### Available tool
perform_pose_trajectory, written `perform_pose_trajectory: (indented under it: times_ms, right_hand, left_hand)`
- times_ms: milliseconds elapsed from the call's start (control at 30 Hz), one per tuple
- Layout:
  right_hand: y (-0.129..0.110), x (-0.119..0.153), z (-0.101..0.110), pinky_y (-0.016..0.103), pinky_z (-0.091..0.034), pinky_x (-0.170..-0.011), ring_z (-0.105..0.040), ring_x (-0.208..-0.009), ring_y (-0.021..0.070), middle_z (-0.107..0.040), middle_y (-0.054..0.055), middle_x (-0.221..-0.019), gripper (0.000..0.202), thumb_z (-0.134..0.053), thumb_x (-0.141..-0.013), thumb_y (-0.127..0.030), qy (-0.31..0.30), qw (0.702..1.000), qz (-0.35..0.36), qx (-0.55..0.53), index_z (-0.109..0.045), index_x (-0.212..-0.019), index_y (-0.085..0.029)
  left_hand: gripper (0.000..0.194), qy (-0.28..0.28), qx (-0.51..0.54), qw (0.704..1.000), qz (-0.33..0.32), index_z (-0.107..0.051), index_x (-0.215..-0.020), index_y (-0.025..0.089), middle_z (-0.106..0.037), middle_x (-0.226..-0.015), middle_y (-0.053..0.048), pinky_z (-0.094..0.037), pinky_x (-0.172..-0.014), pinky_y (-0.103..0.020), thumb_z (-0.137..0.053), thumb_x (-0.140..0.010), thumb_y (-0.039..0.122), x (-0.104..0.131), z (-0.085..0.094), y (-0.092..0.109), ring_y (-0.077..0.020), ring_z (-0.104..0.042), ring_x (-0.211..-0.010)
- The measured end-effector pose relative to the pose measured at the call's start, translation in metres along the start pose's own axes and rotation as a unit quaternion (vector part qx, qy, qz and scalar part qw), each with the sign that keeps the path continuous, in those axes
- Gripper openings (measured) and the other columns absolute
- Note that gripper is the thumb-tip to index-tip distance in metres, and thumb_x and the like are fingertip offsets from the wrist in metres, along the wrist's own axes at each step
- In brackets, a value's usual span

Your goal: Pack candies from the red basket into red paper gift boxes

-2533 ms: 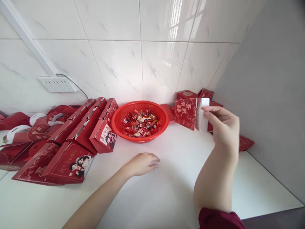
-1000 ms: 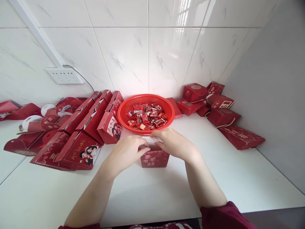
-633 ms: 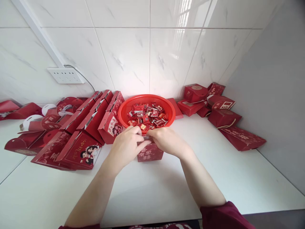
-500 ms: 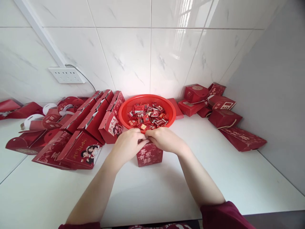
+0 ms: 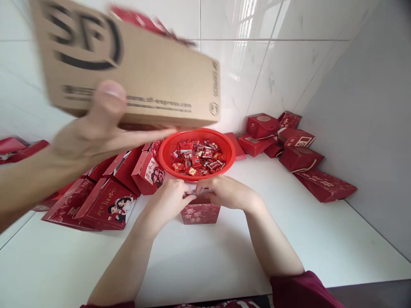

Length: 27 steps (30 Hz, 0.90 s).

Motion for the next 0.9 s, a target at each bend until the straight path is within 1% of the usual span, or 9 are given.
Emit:
perform_pose_trajectory:
  times_ms: [200, 300, 400, 467, 567, 633, 767, 833, 900]
  right_hand:
    - [-0.006, 0.007, 0.003, 0.023, -0.033, -0.059, -0.056, -0.07, 0.0136, -0.07, 0.001, -0.085, 0.022, -0.056, -0.078, -0.005, 0.003, 1.0, -0.016, 0.009, -0.066, -0.09, -0.021]
    - [-0.007, 0.008, 0.001, 0.023, -0.035, -0.062, -0.058, -0.073, 0.0142, -0.07, 0.002, -0.087, 0.029, -0.053, -0.078, 0.001, 0.001, 1.0, -0.019, 0.022, -0.066, -0.093, -0.02]
    - [-0.006, 0.009, -0.001, 0.024, -0.037, -0.065, -0.06, -0.075, 0.0152, -0.07, 0.004, -0.088, 0.031, -0.051, -0.081, 0.003, -0.008, 1.0, -0.014, 0.026, -0.067, -0.096, -0.019]
    - [-0.005, 0.01, -0.001, 0.024, -0.038, -0.065, -0.061, -0.075, 0.0155, -0.07, 0.005, -0.089, 0.033, -0.05, -0.08, 0.004, -0.014, 0.999, -0.017, 0.024, -0.067, -0.097, -0.019]
    - [-0.004, 0.01, 0.002, 0.024, -0.04, -0.067, -0.063, -0.078, 0.0161, -0.071, 0.004, -0.093, 0.042, -0.047, -0.077, 0.007, -0.016, 1.0, -0.016, 0.014, -0.067, -0.103, -0.021]
    - [-0.001, 0.011, 0.004, 0.025, -0.042, -0.071, -0.064, -0.084, 0.0171, -0.072, 0.004, -0.099, 0.049, -0.046, -0.076, 0.007, -0.015, 1.0, -0.015, 0.004, -0.067, -0.109, -0.022]
    - [0.009, 0.014, 0.006, 0.028, -0.046, -0.081, -0.064, -0.1, 0.0198, -0.069, 0.005, -0.115, 0.06, -0.045, -0.074, 0.005, -0.02, 0.999, -0.021, -0.018, -0.062, -0.123, -0.024]
    - [0.015, 0.015, 0.008, 0.031, -0.047, -0.088, -0.062, -0.109, 0.0215, -0.066, 0.007, -0.123, 0.062, -0.045, -0.074, 0.003, -0.011, 0.999, -0.034, -0.023, -0.059, -0.129, -0.022]
    - [0.019, 0.016, 0.009, 0.034, -0.046, -0.095, -0.058, -0.117, 0.0227, -0.062, 0.008, -0.131, 0.063, -0.045, -0.076, 0.001, 0.002, 0.999, -0.042, -0.026, -0.055, -0.134, -0.019]
  left_hand:
    - [0.021, 0.013, -0.047, 0.999, 0.007, -0.065, -0.062, 0.018, -0.059, -0.067, -0.002, -0.033, -0.05, -0.024, -0.061, -0.083, 0.018, 0.001, 0.0, 0.009, -0.0143, -0.055, -0.054]
    - [0.019, 0.011, -0.048, 0.999, -0.003, -0.066, -0.064, 0.019, -0.059, -0.065, -0.002, -0.035, -0.051, -0.026, -0.063, -0.083, 0.018, 0.001, -0.002, 0.012, -0.0155, -0.056, -0.056]
    - [0.016, -0.001, -0.066, 0.998, -0.004, -0.07, -0.071, 0.02, -0.059, -0.067, -0.002, -0.036, -0.052, -0.026, -0.062, -0.084, 0.018, 0.002, -0.004, 0.015, -0.0153, -0.055, -0.056]
    - [0.017, 0.004, -0.09, 0.996, -0.012, -0.074, -0.077, 0.022, -0.059, -0.075, -0.003, -0.04, -0.056, -0.027, -0.06, -0.086, 0.018, 0.003, -0.003, 0.017, -0.0169, -0.058, -0.065]
    - [0.021, 0.019, -0.102, 0.993, -0.052, -0.076, -0.084, 0.024, -0.059, -0.088, -0.005, -0.047, -0.074, -0.03, -0.057, -0.086, 0.015, 0.002, -0.001, 0.019, -0.0214, -0.06, -0.088]
    - [0.025, 0.011, -0.091, 0.993, -0.071, -0.075, -0.09, 0.024, -0.062, -0.097, -0.006, -0.047, -0.083, -0.033, -0.056, -0.083, 0.01, 0.002, -0.001, 0.016, -0.0225, -0.059, -0.096]
    - [0.042, -0.028, -0.054, 0.996, -0.059, -0.07, -0.11, 0.024, -0.066, -0.112, -0.004, -0.047, -0.091, -0.034, -0.049, -0.081, 0.003, 0.001, -0.004, 0.001, -0.0221, -0.062, -0.101]
    - [0.047, -0.023, -0.045, 0.998, -0.047, -0.067, -0.117, 0.024, -0.066, -0.119, -0.003, -0.046, -0.095, -0.035, -0.047, -0.08, 0.003, 0.0, -0.003, -0.005, -0.0226, -0.062, -0.106]
    - [0.049, -0.004, -0.047, 0.998, -0.038, -0.066, -0.119, 0.023, -0.065, -0.123, -0.003, -0.046, -0.097, -0.035, -0.045, -0.08, 0.003, -0.001, -0.002, -0.009, -0.0234, -0.06, -0.112]
Point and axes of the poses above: each hand's wrist, its own x-axis away from the middle knuckle, its own z-axis out of the back of the hand, y = z × x, the point moved 5 cm from there along -x, towards the middle knuckle
